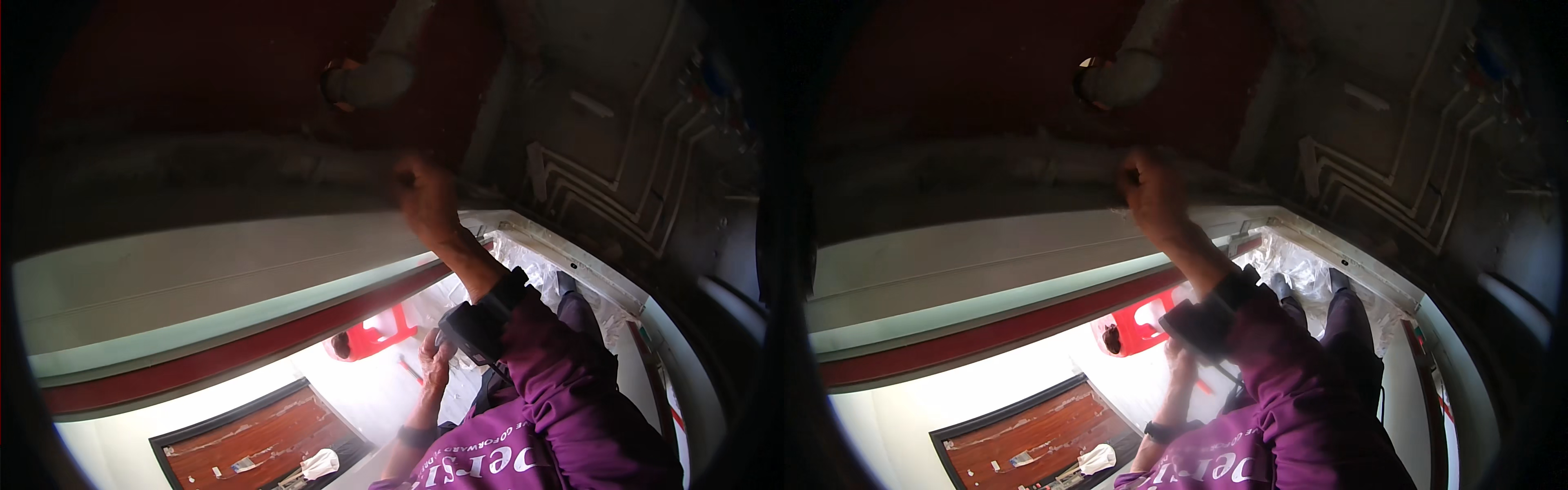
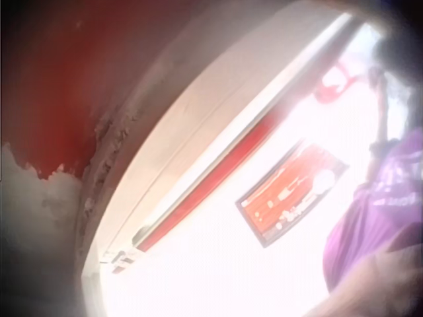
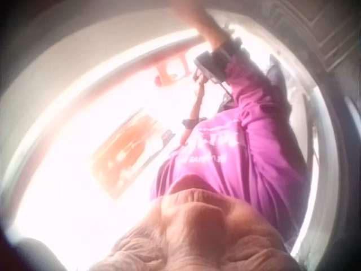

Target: Installing a plastic or rubber weather-stripping seal into a door frame or cabinet edge.

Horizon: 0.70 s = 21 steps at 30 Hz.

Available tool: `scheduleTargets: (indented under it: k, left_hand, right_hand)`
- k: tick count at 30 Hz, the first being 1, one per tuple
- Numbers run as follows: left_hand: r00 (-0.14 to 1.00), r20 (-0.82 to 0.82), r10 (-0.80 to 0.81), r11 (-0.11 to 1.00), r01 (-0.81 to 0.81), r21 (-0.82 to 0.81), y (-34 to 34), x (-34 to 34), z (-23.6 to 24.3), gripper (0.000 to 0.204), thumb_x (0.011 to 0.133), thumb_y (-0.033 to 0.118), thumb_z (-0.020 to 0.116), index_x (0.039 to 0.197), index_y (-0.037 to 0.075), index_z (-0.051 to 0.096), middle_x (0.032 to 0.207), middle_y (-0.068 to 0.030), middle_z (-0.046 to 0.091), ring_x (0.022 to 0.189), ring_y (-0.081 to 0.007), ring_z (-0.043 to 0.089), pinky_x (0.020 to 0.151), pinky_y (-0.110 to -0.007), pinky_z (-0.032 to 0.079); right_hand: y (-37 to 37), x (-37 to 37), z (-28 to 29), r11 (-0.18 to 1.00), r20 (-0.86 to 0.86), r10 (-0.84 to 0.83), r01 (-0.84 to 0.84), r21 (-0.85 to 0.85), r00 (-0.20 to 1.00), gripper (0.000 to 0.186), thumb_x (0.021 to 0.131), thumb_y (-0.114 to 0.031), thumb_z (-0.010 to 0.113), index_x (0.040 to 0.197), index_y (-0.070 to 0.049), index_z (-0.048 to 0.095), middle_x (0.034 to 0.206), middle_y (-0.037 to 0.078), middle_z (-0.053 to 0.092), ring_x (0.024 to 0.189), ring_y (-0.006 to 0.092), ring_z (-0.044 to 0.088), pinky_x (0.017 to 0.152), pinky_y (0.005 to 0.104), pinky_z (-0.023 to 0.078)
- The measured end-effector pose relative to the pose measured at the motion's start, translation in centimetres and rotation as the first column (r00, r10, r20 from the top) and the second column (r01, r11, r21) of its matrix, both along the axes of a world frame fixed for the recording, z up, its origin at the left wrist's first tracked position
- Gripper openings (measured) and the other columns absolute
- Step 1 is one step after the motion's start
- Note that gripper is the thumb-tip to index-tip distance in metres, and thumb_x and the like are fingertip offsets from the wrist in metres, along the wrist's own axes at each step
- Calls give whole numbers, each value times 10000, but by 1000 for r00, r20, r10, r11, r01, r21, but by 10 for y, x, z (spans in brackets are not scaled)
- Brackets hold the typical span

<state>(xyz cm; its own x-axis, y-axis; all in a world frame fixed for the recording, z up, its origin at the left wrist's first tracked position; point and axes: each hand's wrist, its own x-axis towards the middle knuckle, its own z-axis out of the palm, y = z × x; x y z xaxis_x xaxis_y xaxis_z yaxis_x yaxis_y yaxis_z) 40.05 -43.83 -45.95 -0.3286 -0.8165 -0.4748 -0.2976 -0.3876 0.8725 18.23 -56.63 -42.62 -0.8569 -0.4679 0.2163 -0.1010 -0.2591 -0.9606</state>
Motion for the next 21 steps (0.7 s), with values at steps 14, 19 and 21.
scheduleTargets:
  k: [14, 19, 21]
  left_hand:
    - [996, -39, 74, 997, -74, 8, 1, 17, -14, 224, 712, 204, 555, 805, 5, 511, 631, 9, 468, 529, -62, 392, 478, -184, 304]
    - [998, 34, 47, 996, -49, 69, 8, 17, -5, 188, 695, 148, 572, 797, 1, 514, 633, 25, 459, 548, -52, 395, 499, -171, 309]
    - [997, -38, 67, 995, -64, 83, 10, 23, -10, 185, 694, 144, 569, 800, 2, 516, 631, 28, 461, 544, -51, 391, 500, -171, 311]
  right_hand:
    - [-6, -19, -18, 899, 136, 308, -241, -365, 942, 63, 693, -46, 508, 750, -47, 481, 619, 0, 460, 569, 67, 429, 501, 209, 356]
    - [-12, -27, -18, 535, 239, 791, -446, -718, 563, 93, 718, -53, 496, 794, -51, 442, 576, 0, 431, 500, 68, 414, 438, 204, 341]
    - [-21, -25, -11, 455, 177, 837, -478, -751, 518, 170, 740, -95, 494, 900, -75, 440, 619, -15, 439, 414, 39, 334, 358, 179, 262]
